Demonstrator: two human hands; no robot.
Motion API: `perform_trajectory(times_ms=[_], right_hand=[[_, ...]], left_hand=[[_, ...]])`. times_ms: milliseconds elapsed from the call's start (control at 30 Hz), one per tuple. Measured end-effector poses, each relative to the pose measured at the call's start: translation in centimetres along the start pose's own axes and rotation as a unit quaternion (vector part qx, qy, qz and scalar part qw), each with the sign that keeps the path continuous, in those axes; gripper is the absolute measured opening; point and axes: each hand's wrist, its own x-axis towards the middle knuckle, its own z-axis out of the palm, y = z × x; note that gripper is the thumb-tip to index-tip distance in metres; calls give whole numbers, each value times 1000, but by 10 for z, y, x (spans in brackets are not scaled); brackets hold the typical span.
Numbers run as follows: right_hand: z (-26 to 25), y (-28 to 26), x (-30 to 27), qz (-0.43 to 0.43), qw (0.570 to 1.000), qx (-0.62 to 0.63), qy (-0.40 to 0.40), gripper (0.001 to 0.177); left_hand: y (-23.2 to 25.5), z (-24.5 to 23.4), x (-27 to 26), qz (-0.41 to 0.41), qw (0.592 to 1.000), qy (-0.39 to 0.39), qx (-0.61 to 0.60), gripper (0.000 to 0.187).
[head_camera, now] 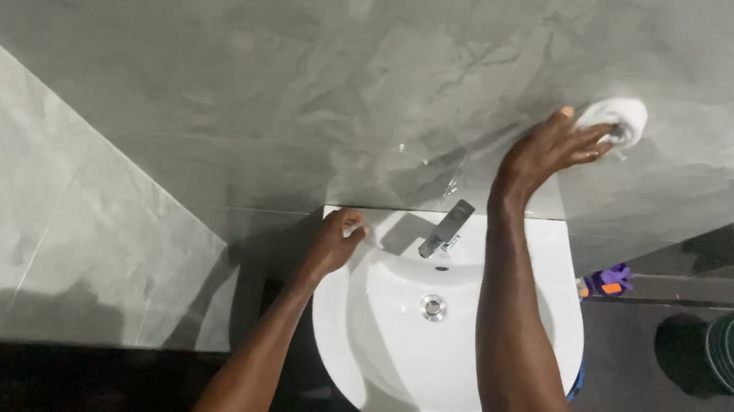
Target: The person wipes the wall and sink with a cloth, then cleans the faucet and drain. They continue wiping the wall, faucet, and drain with the cloth, occasionally rinsing it in a bucket.
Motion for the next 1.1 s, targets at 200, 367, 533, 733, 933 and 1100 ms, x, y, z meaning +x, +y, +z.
perform_trajectory(times_ms=[200,367,533,733,933,1100], right_hand=[[57,-54,-69,-259,948,-182,-35,75],[79,-40,-107,-411,889,-190,-72,84],[77,6,-144,-486,840,-193,-147,53],[59,30,-191,-413,856,-182,-253,60],[4,52,-241,-302,859,-268,-314,70],[-22,105,-277,-217,816,-404,-350,70]], left_hand=[[-4,-14,-6,5,995,97,-19,38],[3,-31,-12,-17,991,117,-63,36],[-3,-41,-17,-2,990,118,-79,37],[-9,-53,-31,-22,992,108,-64,40],[-9,-62,-48,-102,993,63,-21,44],[-12,-60,-54,-125,991,41,13,46]])
